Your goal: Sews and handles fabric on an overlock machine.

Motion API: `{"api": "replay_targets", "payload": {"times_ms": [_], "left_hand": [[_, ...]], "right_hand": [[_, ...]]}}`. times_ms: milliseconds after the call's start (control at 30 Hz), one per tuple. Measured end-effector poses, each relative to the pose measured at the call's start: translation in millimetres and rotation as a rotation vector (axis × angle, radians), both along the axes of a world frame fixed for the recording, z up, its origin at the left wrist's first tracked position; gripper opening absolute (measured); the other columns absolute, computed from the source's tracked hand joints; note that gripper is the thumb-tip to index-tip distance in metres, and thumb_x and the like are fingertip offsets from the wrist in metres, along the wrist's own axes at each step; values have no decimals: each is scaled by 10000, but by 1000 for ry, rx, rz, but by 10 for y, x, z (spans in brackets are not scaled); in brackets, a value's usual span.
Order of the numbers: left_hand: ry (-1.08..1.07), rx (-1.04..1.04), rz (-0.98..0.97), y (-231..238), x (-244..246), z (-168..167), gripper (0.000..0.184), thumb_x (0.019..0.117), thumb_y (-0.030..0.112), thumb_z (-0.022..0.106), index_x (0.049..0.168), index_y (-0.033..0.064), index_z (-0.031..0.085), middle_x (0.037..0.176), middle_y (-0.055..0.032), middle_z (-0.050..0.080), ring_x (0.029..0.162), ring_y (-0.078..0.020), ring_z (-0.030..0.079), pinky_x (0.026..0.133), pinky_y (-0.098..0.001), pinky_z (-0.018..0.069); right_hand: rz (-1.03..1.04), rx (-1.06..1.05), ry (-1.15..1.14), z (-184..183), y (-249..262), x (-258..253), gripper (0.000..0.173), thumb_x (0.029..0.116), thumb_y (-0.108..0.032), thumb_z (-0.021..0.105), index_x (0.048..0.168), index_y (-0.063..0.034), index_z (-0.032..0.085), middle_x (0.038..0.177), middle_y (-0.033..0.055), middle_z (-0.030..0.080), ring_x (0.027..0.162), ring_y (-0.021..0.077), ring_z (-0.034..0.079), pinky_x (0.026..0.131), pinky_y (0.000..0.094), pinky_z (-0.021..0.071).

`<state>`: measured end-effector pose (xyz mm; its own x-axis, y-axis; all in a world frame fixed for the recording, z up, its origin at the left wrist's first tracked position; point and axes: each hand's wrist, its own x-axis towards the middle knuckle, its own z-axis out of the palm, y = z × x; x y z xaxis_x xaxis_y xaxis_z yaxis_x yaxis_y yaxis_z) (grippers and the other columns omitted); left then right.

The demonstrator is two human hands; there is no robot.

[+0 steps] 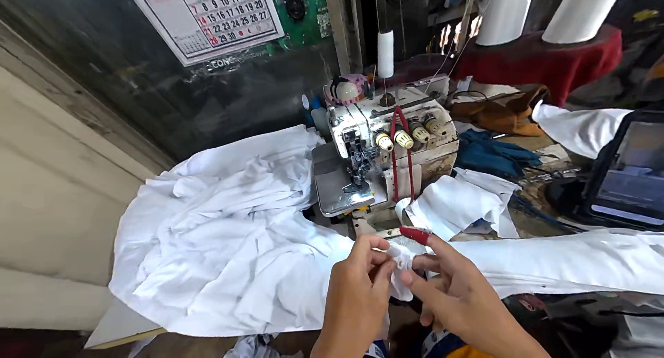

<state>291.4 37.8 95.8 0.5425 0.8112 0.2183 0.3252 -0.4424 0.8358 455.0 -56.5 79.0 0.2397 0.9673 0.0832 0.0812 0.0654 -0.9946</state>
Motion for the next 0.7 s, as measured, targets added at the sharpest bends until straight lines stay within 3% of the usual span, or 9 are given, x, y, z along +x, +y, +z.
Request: {"api": "replay_targets", "payload": {"times_ms": [67, 200, 300, 433, 500, 533, 600, 633, 700], "left_hand": [[24, -25, -34, -11, 13, 30, 261, 925, 161, 760, 1155, 149, 637, 979, 73, 763, 846, -74, 746, 759, -263, 657], [10, -2, -45, 15, 35, 109, 259, 904, 182, 784, 1119, 121, 653, 985, 46, 742, 861, -88, 740, 769, -269, 659], [52, 108, -17, -8, 48, 76, 176, 950, 253, 736, 1073, 129, 713, 954, 62, 727, 829, -51, 717, 736, -229, 641], [79, 274, 66, -152, 44, -8, 162, 987, 273, 669, 1042, 155, 765, 928, 75, 706, 801, -18, 687, 707, -208, 619], [-114, 71, 24, -223, 72, -81, 174, 1027, 188, 604, 1075, 69, 723, 954, 7, 710, 832, -86, 704, 745, -269, 636], [-271, -151, -15, -259, 68, -79, 193, 1056, 135, 539, 1093, 6, 678, 970, -61, 711, 860, -152, 715, 784, -333, 642], [-572, -627, -84, -318, 17, -8, 281, 1093, 124, 386, 1119, -71, 586, 1006, -178, 676, 923, -248, 691, 870, -440, 595], [-614, -730, -121, -329, -9, 36, 312, 1105, 156, 348, 1120, -60, 572, 999, -179, 667, 920, -241, 685, 868, -436, 588], [-525, -633, -157, -284, -38, 79, 341, 1119, 184, 344, 1131, -48, 594, 987, -165, 667, 903, -236, 683, 845, -419, 597]], "right_hand": [[-64, -25, -22, -29, 6, 20, 484, 955, -302, 740, 1400, -248, 558, 897, 16, 752, 487, 202, 648, 375, 333, 561], [-25, -75, 64, 101, 65, 104, 409, 1009, -209, 651, 1400, -233, 533, 862, 54, 744, 451, 218, 629, 351, 334, 542], [-79, -35, 56, 137, 65, 85, 411, 996, -211, 683, 1384, -247, 554, 846, 39, 743, 435, 211, 614, 334, 328, 523], [-212, 46, 149, 177, 36, 32, 438, 974, -73, 620, 1387, -209, 566, 894, 74, 748, 424, 214, 601, 325, 324, 513], [-188, 71, 369, 149, 8, -42, 392, 1013, -45, 493, 1395, -132, 522, 894, 127, 697, 471, 180, 591, 386, 287, 517], [-183, 56, 504, 129, -7, -102, 368, 1037, -65, 435, 1393, -108, 518, 864, 128, 671, 485, 145, 567, 408, 261, 497], [-192, -41, 682, 98, -31, -192, 350, 1053, -141, 405, 1343, -96, 596, 788, 109, 633, 484, 86, 466, 400, 215, 355], [-156, -91, 696, 102, -23, -195, 348, 1051, -166, 416, 1322, -96, 622, 818, 116, 652, 521, 93, 499, 415, 214, 362], [-28, -138, 611, 126, 68, -156, 333, 1066, -214, 454, 1341, -123, 619, 945, 134, 695, 650, 140, 607, 508, 252, 472]]}}
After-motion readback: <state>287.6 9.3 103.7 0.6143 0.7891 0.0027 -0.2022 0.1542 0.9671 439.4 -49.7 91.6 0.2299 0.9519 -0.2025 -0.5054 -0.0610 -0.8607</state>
